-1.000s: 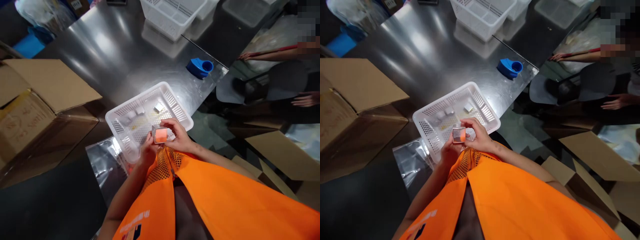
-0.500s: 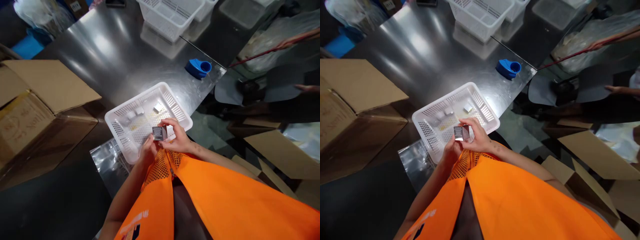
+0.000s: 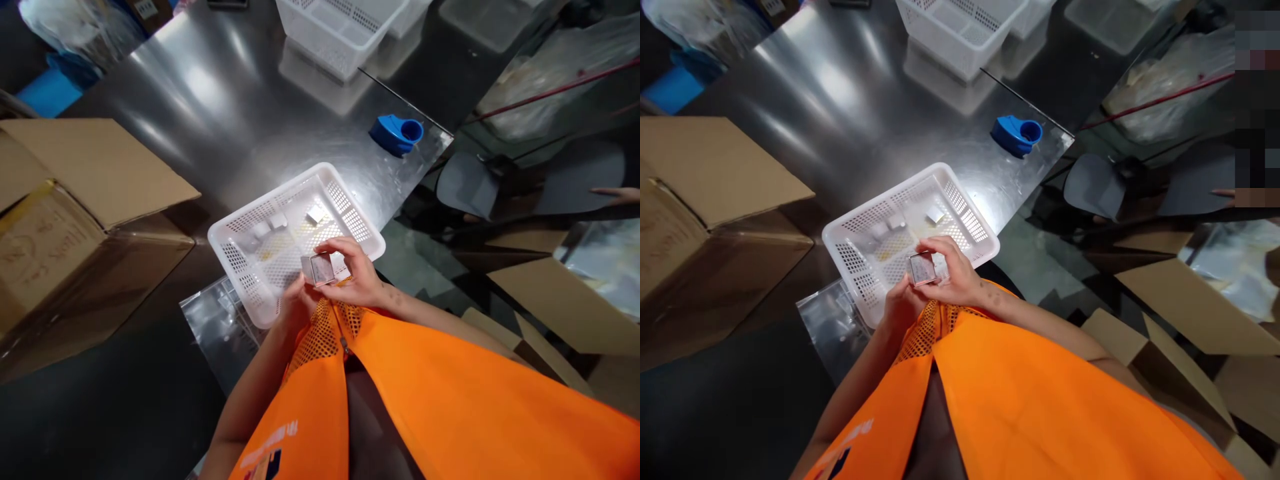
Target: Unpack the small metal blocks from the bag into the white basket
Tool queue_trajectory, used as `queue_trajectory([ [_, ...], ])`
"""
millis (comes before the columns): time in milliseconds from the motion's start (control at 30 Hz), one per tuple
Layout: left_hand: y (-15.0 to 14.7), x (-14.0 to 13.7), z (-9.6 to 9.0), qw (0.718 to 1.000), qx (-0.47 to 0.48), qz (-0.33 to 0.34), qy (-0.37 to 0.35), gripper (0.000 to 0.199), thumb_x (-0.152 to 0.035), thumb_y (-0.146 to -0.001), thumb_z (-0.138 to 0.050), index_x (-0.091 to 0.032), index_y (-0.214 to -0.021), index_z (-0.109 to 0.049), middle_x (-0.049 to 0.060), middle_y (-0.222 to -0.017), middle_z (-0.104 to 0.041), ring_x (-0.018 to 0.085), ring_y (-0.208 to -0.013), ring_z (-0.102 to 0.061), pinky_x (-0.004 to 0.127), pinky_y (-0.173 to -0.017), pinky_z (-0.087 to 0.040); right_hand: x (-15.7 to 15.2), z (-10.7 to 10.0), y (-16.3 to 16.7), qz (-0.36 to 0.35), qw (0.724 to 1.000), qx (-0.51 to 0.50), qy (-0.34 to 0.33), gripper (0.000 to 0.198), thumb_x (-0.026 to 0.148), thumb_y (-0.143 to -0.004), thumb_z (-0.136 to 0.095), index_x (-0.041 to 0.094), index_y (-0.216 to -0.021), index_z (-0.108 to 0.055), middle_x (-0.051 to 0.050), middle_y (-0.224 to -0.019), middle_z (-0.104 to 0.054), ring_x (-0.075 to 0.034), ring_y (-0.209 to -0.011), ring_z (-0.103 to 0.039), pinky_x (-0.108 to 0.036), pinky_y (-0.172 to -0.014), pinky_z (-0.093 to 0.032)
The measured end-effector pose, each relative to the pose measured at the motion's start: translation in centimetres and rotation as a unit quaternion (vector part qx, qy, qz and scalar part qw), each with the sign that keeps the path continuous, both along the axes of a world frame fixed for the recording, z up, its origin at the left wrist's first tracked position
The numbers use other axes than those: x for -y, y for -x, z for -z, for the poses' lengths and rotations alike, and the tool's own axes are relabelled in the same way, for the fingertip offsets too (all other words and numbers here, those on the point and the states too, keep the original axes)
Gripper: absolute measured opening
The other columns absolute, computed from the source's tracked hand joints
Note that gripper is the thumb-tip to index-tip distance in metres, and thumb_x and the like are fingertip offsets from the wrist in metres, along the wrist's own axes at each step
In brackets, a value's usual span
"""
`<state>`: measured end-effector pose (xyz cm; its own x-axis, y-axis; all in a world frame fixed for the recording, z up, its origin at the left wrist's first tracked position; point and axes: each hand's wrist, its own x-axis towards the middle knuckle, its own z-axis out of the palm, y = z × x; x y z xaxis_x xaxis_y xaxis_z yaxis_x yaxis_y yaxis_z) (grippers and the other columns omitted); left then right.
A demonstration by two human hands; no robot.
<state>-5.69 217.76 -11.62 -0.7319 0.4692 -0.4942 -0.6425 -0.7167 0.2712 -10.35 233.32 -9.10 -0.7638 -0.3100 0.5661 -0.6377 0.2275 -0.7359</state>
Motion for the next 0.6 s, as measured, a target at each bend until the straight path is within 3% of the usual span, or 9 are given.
queue_trajectory([
  [100, -0.1, -0.1, 0.2, 1.000, 0.010, -0.006, 0.017, 0.052, -0.058, -0.066, -0.089, -0.019, -0.097, -0.076, 0.009, -0.105, -0.074, 0.030, -0.101, -0.070, 0.046, -0.099, -0.060, -0.1, -0.1, 0.0, -0.006, 1.000, 0.008, 0.001, 0.084, 0.020, -0.079, -0.084, 0.025, -0.152, -0.043, -0.011, -0.123, -0.063, -0.022, -0.116, -0.062, -0.039, -0.096, -0.057],
  [167, -0.2, -0.2, 0.5, 0.999, -0.008, -0.007, 0.030, 0.059, -0.064, -0.070, -0.084, -0.018, -0.105, -0.075, 0.013, -0.115, -0.072, 0.032, -0.107, -0.068, 0.046, -0.096, -0.060, -0.1, -0.3, 0.1, -0.008, 1.000, 0.013, 0.002, 0.083, 0.022, -0.079, -0.084, 0.026, -0.151, -0.043, -0.010, -0.121, -0.062, -0.022, -0.114, -0.062, -0.039, -0.096, -0.058],
  [233, -0.2, -0.2, 0.7, 0.998, -0.009, -0.028, 0.047, 0.064, -0.066, -0.069, -0.085, -0.019, -0.110, -0.070, 0.012, -0.117, -0.070, 0.027, -0.106, -0.067, 0.042, -0.094, -0.059, -0.3, -0.4, 0.1, -0.015, 1.000, 0.021, -0.003, 0.078, 0.021, -0.080, -0.082, 0.025, -0.149, -0.045, -0.010, -0.120, -0.062, -0.021, -0.111, -0.062, -0.038, -0.095, -0.058],
  [400, -0.3, 0.4, 0.2, 0.981, -0.045, -0.089, 0.164, 0.060, -0.063, -0.068, -0.087, -0.019, -0.093, -0.053, 0.003, -0.090, -0.065, 0.013, -0.080, -0.059, 0.025, -0.076, -0.052, -1.0, -0.1, 0.3, -0.042, 0.997, 0.057, -0.033, 0.077, 0.022, -0.079, -0.083, 0.023, -0.147, -0.047, -0.009, -0.121, -0.063, -0.019, -0.111, -0.063, -0.034, -0.097, -0.056],
  [500, -0.3, 0.7, -0.2, 0.970, -0.088, -0.078, 0.215, 0.048, -0.052, -0.073, -0.085, -0.018, -0.089, -0.055, 0.001, -0.078, -0.060, 0.010, -0.069, -0.052, 0.024, -0.069, -0.047, -1.2, 0.0, 0.4, -0.050, 0.996, 0.054, -0.049, 0.078, 0.021, -0.078, -0.083, 0.022, -0.147, -0.047, -0.008, -0.121, -0.063, -0.018, -0.111, -0.062, -0.033, -0.099, -0.055],
  [600, -0.4, 0.8, -0.2, 0.965, -0.090, -0.076, 0.236, 0.056, -0.060, -0.071, -0.084, -0.019, -0.088, -0.051, 0.001, -0.076, -0.059, 0.012, -0.069, -0.053, 0.025, -0.069, -0.046, -1.3, -0.2, 0.4, -0.055, 0.996, 0.040, -0.059, 0.071, 0.022, -0.081, -0.080, 0.021, -0.145, -0.049, -0.009, -0.121, -0.062, -0.018, -0.112, -0.061, -0.033, -0.098, -0.055],
])
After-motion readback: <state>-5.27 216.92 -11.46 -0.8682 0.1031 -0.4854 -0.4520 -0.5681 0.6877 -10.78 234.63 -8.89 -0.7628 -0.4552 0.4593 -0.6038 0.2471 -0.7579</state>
